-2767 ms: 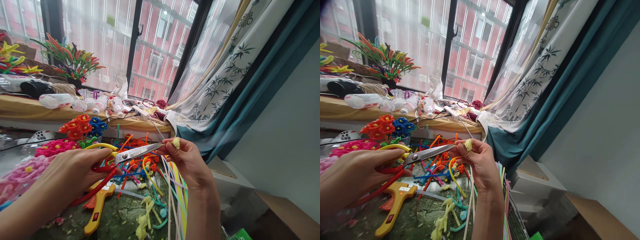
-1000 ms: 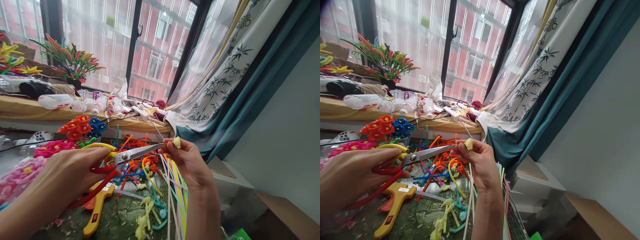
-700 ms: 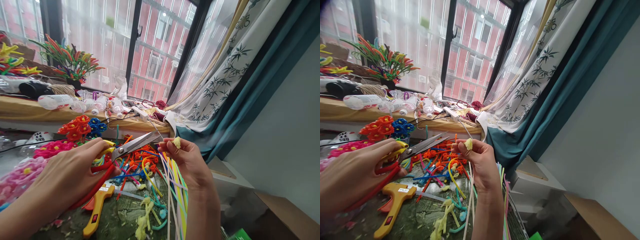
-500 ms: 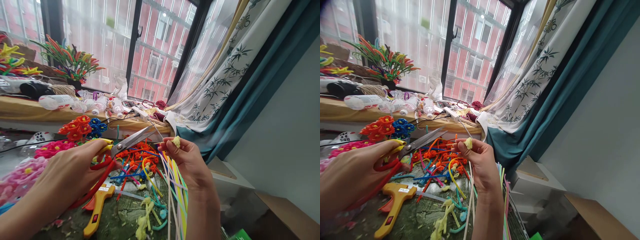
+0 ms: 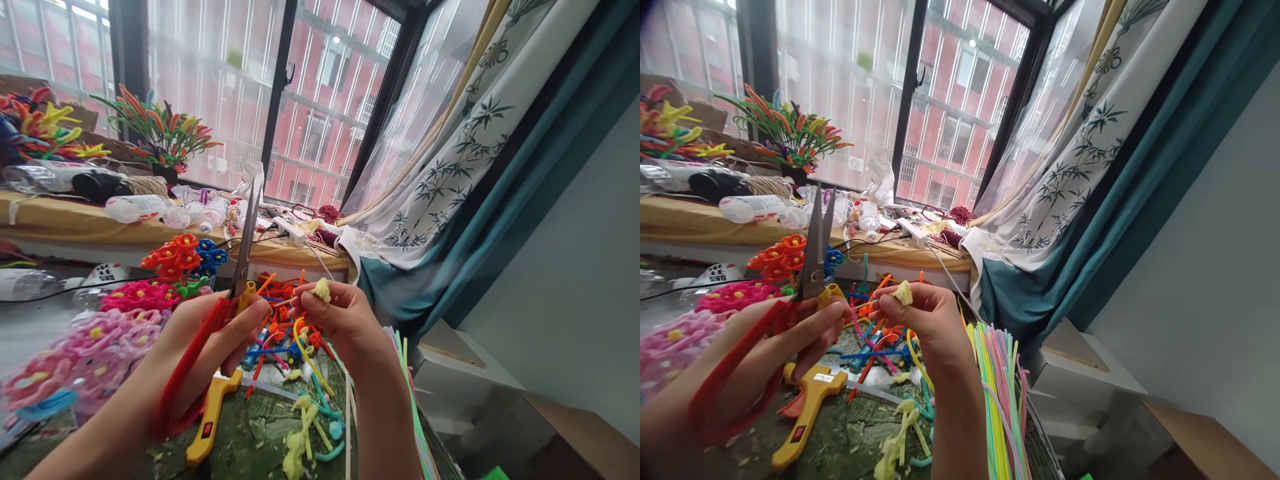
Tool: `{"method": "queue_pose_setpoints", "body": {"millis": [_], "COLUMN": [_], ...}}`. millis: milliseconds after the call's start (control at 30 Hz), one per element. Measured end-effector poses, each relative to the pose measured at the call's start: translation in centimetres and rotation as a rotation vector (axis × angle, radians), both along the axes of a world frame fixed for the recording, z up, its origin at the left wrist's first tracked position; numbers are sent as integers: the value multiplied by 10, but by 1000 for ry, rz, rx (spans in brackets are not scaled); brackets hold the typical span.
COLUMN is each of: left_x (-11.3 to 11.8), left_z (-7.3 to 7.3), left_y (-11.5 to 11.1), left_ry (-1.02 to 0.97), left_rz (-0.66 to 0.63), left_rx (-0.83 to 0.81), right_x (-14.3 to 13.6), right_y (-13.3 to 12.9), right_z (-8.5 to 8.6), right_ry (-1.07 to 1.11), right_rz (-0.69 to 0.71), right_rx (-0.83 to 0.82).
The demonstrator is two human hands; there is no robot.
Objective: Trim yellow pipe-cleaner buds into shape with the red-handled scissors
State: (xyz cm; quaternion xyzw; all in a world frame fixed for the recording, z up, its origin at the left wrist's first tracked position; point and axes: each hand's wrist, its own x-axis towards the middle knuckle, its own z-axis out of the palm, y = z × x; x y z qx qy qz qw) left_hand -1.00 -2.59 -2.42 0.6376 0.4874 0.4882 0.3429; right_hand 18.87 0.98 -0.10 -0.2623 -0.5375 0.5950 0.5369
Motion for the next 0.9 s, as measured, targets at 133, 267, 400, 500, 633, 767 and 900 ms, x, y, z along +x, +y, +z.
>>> {"method": "queue_pose_setpoints", "body": {"millis": [133, 267, 400, 500, 633, 767, 900], "left_x": [2, 3, 0, -3, -3, -2, 3], "left_z": [-2, 2, 3, 2, 0, 1, 3], "left_y": [1, -1, -3, -2, -3, -3, -6], "left_ry": [-40, -101, -126, -115, -144, -103, -217], "left_rz": [-57, -65, -39, -39, -10, -40, -41], "left_rx": [15, 27, 37, 38, -31, -30, -155], "right_x": [-8, -12, -9, -3, 2, 5, 8], "right_y": [2, 2, -3, -8, -13, -14, -13], "right_z": [-2, -1, 5, 10, 13, 14, 12], "right_ry": [-2, -17, -4, -14, -50, -93, -144], "right_rz": [68, 124, 38, -33, -83, -122, -134], "right_rx": [-6, -16, -8, 50, 109, 150, 159]}}
